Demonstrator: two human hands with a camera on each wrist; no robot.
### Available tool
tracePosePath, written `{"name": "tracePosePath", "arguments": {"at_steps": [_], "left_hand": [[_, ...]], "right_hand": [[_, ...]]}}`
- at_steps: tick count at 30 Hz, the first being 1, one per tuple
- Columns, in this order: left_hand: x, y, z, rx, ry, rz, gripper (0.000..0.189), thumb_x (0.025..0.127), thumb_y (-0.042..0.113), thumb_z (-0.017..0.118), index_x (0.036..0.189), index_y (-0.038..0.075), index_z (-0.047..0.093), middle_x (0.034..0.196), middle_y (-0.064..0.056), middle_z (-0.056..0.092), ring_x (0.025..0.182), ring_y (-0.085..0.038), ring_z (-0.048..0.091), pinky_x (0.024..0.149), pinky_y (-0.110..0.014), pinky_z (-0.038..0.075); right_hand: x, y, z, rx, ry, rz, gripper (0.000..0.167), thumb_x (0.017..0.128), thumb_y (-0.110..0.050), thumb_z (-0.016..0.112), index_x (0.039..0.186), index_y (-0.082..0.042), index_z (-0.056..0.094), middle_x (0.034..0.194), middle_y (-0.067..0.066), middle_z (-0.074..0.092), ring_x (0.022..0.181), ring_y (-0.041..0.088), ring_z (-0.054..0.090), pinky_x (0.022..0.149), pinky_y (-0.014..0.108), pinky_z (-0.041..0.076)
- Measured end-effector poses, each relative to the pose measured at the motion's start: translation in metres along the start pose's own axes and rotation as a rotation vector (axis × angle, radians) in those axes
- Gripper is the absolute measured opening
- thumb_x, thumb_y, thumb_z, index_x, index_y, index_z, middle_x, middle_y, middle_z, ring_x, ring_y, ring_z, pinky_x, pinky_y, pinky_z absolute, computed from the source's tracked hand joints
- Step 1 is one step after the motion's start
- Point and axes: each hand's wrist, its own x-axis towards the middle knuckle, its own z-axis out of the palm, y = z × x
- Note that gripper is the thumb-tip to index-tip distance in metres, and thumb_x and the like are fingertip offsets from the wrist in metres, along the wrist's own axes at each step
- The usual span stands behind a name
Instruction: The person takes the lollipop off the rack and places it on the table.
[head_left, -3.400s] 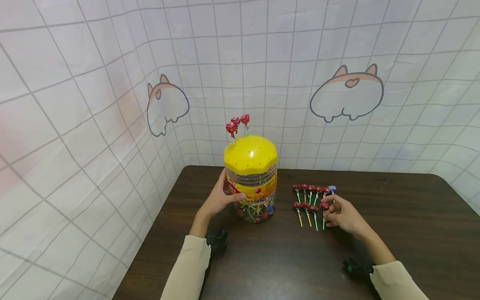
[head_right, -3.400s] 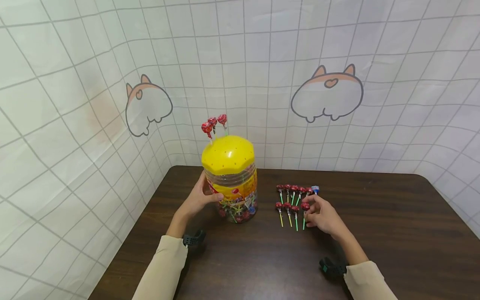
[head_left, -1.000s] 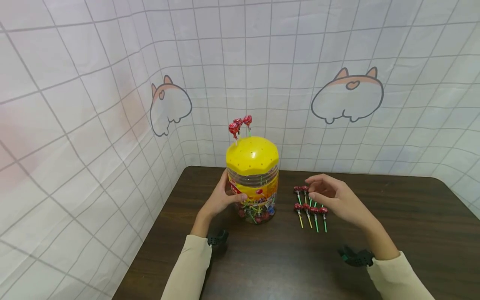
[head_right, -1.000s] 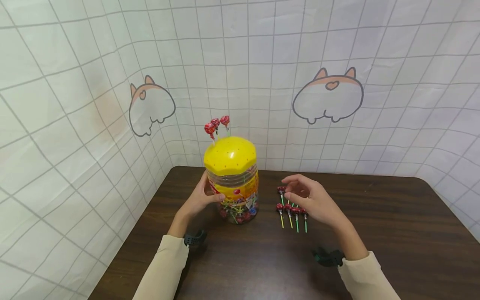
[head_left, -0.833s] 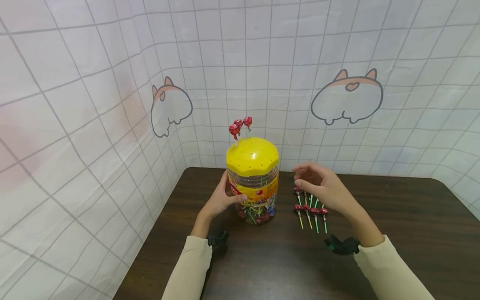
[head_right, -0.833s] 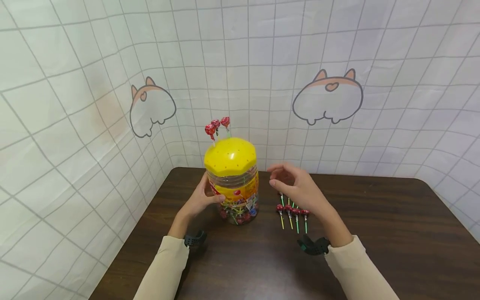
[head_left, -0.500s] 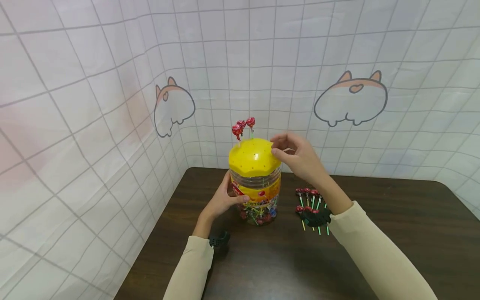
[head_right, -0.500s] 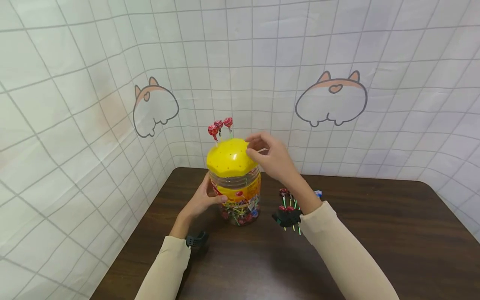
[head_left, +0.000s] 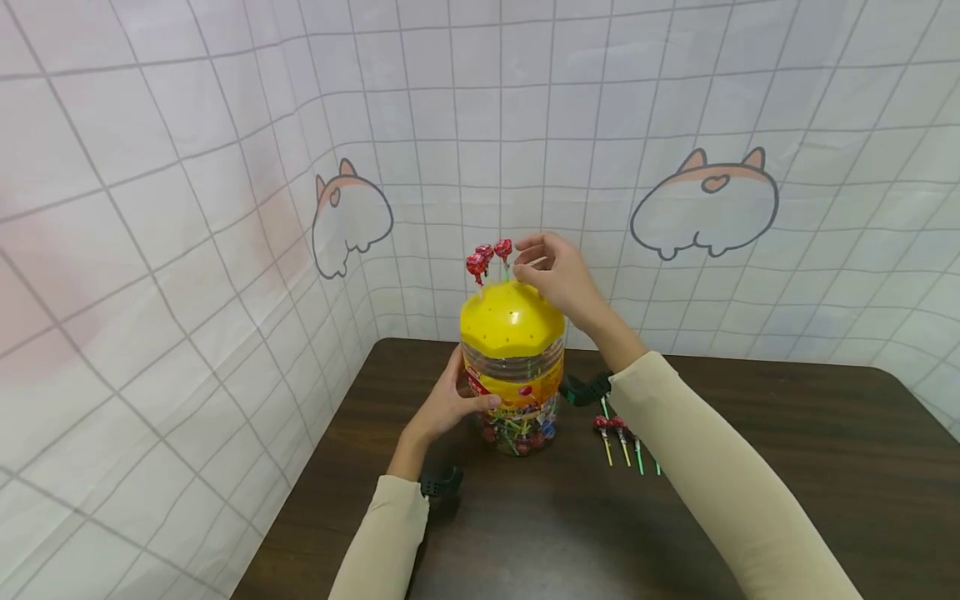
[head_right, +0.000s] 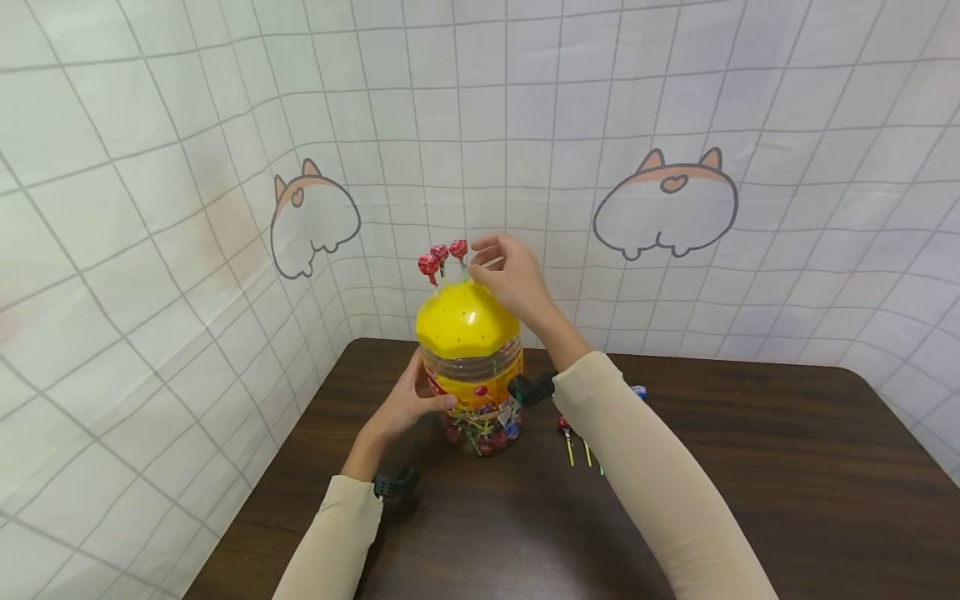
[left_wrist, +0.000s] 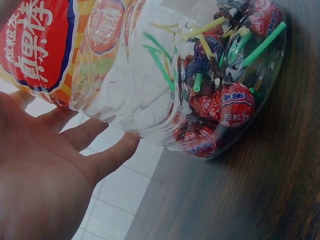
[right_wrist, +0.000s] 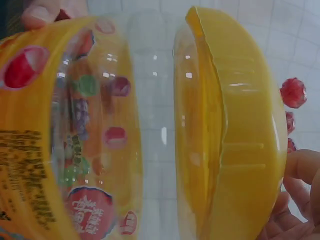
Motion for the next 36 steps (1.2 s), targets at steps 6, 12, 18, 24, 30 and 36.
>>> {"name": "tracePosePath", "arguments": {"at_steps": [6, 12, 18, 24, 30, 36], "left_hand": [[-0.001, 0.003, 0.001, -0.009, -0.01, -0.004, 0.099, 0.088, 0.026, 0.083, 0.16, 0.039, 0.016, 0.153, -0.004, 0.041, 0.137, -0.028, 0.049, 0.113, -0.053, 0.047], [-0.002, 0.003, 0.0, -0.005, -0.008, -0.006, 0.098, 0.09, 0.022, 0.08, 0.161, 0.036, 0.015, 0.154, -0.006, 0.041, 0.137, -0.03, 0.049, 0.113, -0.054, 0.047], [-0.002, 0.003, 0.0, -0.009, -0.015, 0.001, 0.098, 0.089, 0.025, 0.082, 0.16, 0.038, 0.016, 0.153, -0.006, 0.043, 0.135, -0.029, 0.051, 0.111, -0.052, 0.049], [-0.001, 0.0, -0.001, 0.005, -0.01, -0.004, 0.099, 0.087, 0.031, 0.084, 0.159, 0.041, 0.017, 0.151, -0.003, 0.044, 0.135, -0.028, 0.051, 0.111, -0.052, 0.049], [0.0, -0.002, -0.002, 0.006, -0.014, 0.005, 0.099, 0.086, 0.032, 0.085, 0.159, 0.044, 0.018, 0.151, -0.001, 0.044, 0.135, -0.027, 0.05, 0.111, -0.053, 0.048], [0.0, -0.002, -0.003, 0.008, -0.01, 0.007, 0.099, 0.086, 0.03, 0.084, 0.158, 0.045, 0.018, 0.151, 0.0, 0.044, 0.135, -0.026, 0.05, 0.112, -0.054, 0.047]], "right_hand": [[0.009, -0.005, 0.006, -0.011, -0.028, 0.023, 0.036, 0.098, -0.014, 0.068, 0.132, -0.011, 0.059, 0.122, 0.012, 0.066, 0.102, 0.029, 0.064, 0.096, 0.045, 0.058], [0.014, -0.006, 0.01, -0.032, -0.026, 0.027, 0.036, 0.098, -0.013, 0.067, 0.133, -0.011, 0.06, 0.119, 0.013, 0.068, 0.097, 0.028, 0.064, 0.091, 0.042, 0.059], [0.014, -0.005, 0.011, -0.05, -0.005, -0.009, 0.035, 0.098, -0.011, 0.066, 0.133, -0.013, 0.061, 0.113, 0.012, 0.068, 0.089, 0.025, 0.063, 0.082, 0.034, 0.058], [0.013, -0.002, 0.013, -0.028, 0.051, -0.086, 0.036, 0.098, -0.013, 0.067, 0.134, -0.013, 0.06, 0.11, 0.012, 0.066, 0.086, 0.023, 0.059, 0.075, 0.026, 0.053], [0.01, -0.002, 0.012, 0.017, 0.103, -0.158, 0.039, 0.099, -0.014, 0.067, 0.136, -0.016, 0.058, 0.107, 0.01, 0.065, 0.089, 0.023, 0.058, 0.069, 0.026, 0.051], [0.0, -0.006, 0.007, 0.094, 0.113, -0.202, 0.038, 0.097, -0.011, 0.066, 0.135, -0.017, 0.059, 0.101, 0.008, 0.065, 0.087, 0.022, 0.061, 0.066, 0.024, 0.056]]}}
